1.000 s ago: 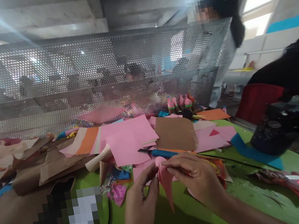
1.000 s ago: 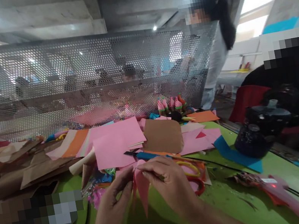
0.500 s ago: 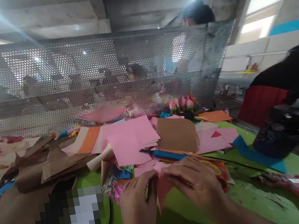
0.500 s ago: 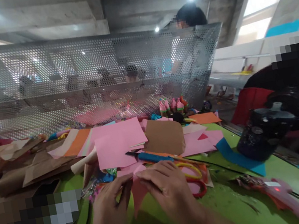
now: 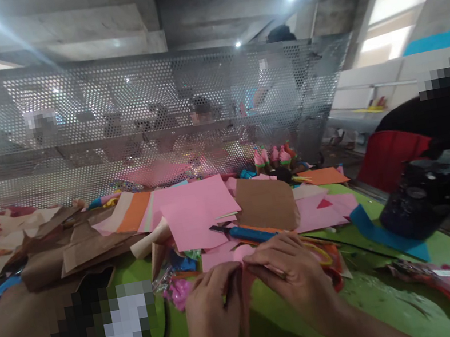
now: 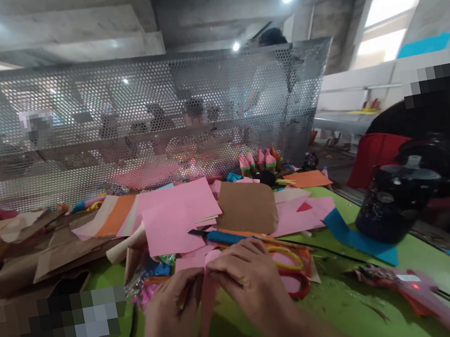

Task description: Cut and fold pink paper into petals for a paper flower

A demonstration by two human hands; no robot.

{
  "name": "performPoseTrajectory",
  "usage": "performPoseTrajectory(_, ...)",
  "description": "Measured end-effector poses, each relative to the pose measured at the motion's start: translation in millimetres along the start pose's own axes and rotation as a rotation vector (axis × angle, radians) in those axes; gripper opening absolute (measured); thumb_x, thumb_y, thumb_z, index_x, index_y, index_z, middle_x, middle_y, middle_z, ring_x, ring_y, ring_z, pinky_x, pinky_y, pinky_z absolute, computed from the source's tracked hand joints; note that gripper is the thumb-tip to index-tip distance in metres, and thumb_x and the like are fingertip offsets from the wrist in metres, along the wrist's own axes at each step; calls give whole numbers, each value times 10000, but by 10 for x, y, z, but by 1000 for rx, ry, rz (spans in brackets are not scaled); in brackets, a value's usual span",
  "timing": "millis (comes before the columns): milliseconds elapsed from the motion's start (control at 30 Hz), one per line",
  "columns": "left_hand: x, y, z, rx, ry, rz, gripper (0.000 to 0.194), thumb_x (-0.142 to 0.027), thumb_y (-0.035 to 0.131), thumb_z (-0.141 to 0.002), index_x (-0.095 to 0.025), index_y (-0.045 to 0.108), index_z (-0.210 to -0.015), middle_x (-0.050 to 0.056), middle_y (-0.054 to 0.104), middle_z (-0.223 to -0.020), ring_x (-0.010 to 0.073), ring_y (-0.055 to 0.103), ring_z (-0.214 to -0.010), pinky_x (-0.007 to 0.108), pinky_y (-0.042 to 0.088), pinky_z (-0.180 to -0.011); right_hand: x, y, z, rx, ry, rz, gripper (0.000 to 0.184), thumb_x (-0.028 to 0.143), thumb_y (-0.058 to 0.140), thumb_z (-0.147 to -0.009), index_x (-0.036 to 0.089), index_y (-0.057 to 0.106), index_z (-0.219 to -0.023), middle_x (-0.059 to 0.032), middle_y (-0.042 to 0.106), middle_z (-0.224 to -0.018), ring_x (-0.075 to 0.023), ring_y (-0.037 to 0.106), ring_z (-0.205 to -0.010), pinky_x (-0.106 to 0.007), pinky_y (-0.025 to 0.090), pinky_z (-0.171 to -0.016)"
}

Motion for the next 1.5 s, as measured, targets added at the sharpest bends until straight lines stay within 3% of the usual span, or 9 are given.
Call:
performPoseTrajectory(200, 37, 48, 7, 27, -58, 70, 209, -166, 509, -861, -254, 680, -943, 9, 738, -857, 193, 654, -776, 261, 470, -697, -23, 24, 17, 13, 14, -32, 69, 169, 652, -863, 235, 643, -847, 17, 688, -778, -179, 571, -755, -309, 384, -703)
performPoseTrajectory(400, 131, 80, 4, 23, -115, 234, 219, -161, 457, -867, -239, 636, -967, 10, 697, -870, 168, 631, -797, 240, 461, -708, -67, 37, 6, 26, 57, -27, 189, 219, 678, -845, 232, 617, -1024, -36, 670, -989, -227, 568, -962, -344, 407, -828)
performPoseTrajectory(700, 55, 102, -3, 61, -79, 239, 203, -155, 480, -854, -251, 642, -932, -15, 695, -837, 157, 614, -771, 228, 445, -699, -47, 19, 6, 8, -12, 16, 89, 198, 609, -896, 251, 661, -946, -15, 694, -880, -196, 596, -848, -330, 407, -761)
performPoseTrajectory(867, 91, 90, -2, 53, -128, 224, 201, -161, 499, -839, -241, 664, -921, -8, 699, -789, 159, 625, -748, 222, 456, -683, -11, 17, 11, 28, -40, 64, 88, 201, 565, -915, 227, 646, -892, -30, 689, -878, -199, 599, -837, -336, 411, -764)
performPoseTrajectory(933, 99, 79, -5, 37, -129, 239, 210, -153, 499, -832, -232, 663, -936, 2, 698, -804, 164, 628, -766, 226, 464, -694, -16, 28, 19, 35, -37, 61, 73, 222, 569, -910, 224, 634, -944, -45, 689, -930, -214, 601, -896, -347, 422, -798)
performPoseTrajectory(1033, 89, 74, -14, 29, -110, 293, 187, -162, 482, -849, -223, 644, -920, 4, 688, -814, 160, 621, -755, 225, 467, -685, -58, 58, 20, 51, -11, 55, 214, 277, 600, -893, 226, 604, -1100, -69, 683, -1036, -241, 591, -994, -369, 435, -845)
performPoseTrajectory(1267, 76, 105, -30, 73, -90, 383, 159, -181, 464, -884, -228, 610, -925, 4, 687, -865, 156, 638, -807, 222, 470, -724, -34, 43, -7, 49, -46, 75, 104, 247, 589, -915, 252, 668, -981, -20, 726, -909, -190, 630, -842, -347, 428, -787)
performPoseTrajectory(1500, 137, 89, -23, 72, -137, 194, 185, -194, 455, -890, -238, 622, -958, 1, 705, -834, 168, 650, -755, 238, 471, -694, 40, 9, 27, 24, -122, 203, 185, 180, 606, -899, 245, 672, -1059, -28, 719, -907, -192, 587, -802, -362, 388, -747)
Point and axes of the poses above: each hand's wrist, its own z-axis away from the middle knuckle, its own y-axis out of the palm, x = y × z, the point moved 9 cm from there along -z, towards the middle knuckle
